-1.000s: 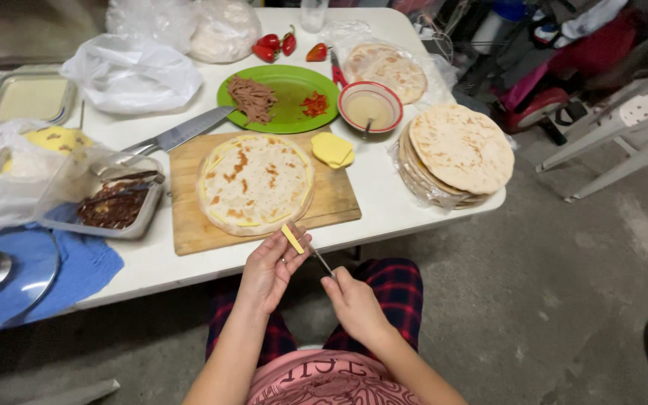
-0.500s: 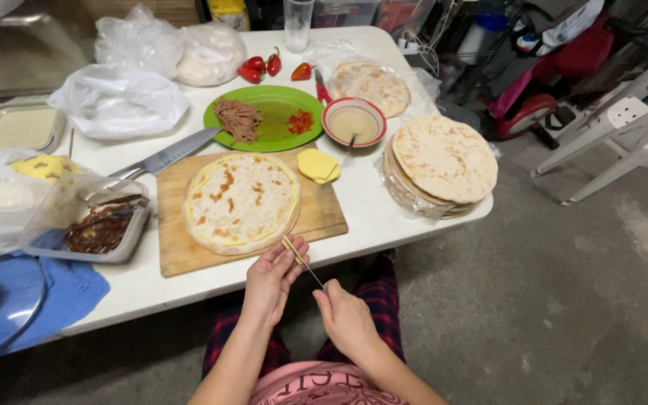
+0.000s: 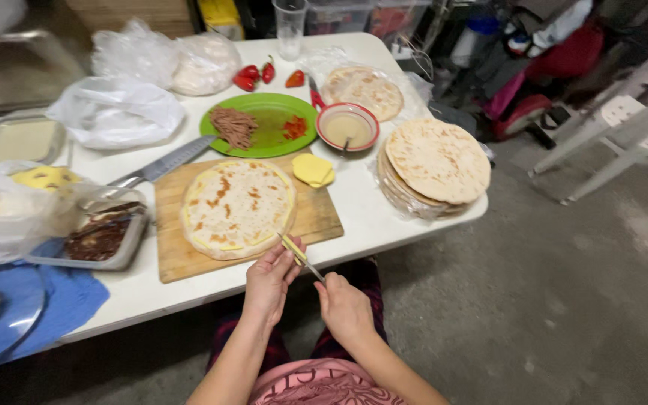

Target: The person sits at a table and cuts slices of cheese into strips with a small knife, then places the cheese strips by hand onto a large tortilla on a cutting board. Shredded meat, sauce, and peppers sit nearby as other fillings while the person continues cutting and arranging cheese on the tortilla.

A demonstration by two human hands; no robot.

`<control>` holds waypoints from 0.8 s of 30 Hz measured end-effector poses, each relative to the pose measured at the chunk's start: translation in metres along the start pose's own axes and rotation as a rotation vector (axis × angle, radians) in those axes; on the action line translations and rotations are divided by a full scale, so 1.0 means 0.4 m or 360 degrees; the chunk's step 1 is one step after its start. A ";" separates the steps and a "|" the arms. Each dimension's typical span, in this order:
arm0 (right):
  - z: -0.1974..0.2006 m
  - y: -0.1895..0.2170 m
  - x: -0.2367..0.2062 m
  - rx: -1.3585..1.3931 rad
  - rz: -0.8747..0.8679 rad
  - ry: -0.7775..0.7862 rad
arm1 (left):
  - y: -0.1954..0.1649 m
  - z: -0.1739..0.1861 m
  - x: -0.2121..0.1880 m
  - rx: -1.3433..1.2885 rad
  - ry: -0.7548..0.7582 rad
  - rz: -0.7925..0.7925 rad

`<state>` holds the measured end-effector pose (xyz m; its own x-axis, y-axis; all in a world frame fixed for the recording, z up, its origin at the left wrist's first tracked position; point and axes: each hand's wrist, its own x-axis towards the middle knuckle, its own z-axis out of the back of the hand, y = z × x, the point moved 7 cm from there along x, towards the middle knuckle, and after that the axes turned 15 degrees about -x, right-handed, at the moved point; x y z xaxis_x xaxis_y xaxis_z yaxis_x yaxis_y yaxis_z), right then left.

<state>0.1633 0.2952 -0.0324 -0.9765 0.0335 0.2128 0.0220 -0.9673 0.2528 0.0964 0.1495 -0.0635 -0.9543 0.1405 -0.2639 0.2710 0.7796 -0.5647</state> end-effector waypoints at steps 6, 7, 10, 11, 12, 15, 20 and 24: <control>0.044 -0.079 0.045 0.0378 -0.0187 -0.0009 | -0.151 -0.077 0.081 0.1170 0.0106 -0.0632; 0.045 -0.105 0.045 0.0435 -0.0259 0.0050 | -0.175 -0.110 0.100 0.1550 0.0110 -0.0852; 0.049 -0.163 0.064 0.0514 -0.0361 0.0060 | -0.190 -0.229 0.219 0.1799 0.0335 -0.1079; 0.047 -0.174 0.066 0.0563 -0.0381 0.0054 | -0.182 -0.260 0.268 0.1942 0.0350 -0.1000; 0.045 -0.186 0.065 0.0616 -0.0404 0.0043 | -0.186 -0.298 0.301 0.2040 0.0361 -0.1105; 0.021 -0.223 0.040 0.0663 -0.0546 0.0155 | -0.171 -0.395 0.387 0.2288 0.0381 -0.1295; 0.011 -0.263 -0.007 0.0719 -0.0484 0.0085 | -0.167 -0.422 0.401 0.2279 0.0486 -0.1487; -0.049 -0.240 -0.041 0.1466 -0.0630 0.0469 | -0.095 -0.274 0.319 0.1479 0.0418 -0.0433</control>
<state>0.1730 0.3825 -0.0786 -0.9605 0.1234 -0.2496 -0.2769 -0.3304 0.9023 -0.0494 0.2046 0.0099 -0.9657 0.2461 0.0825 -0.0762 0.0349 -0.9965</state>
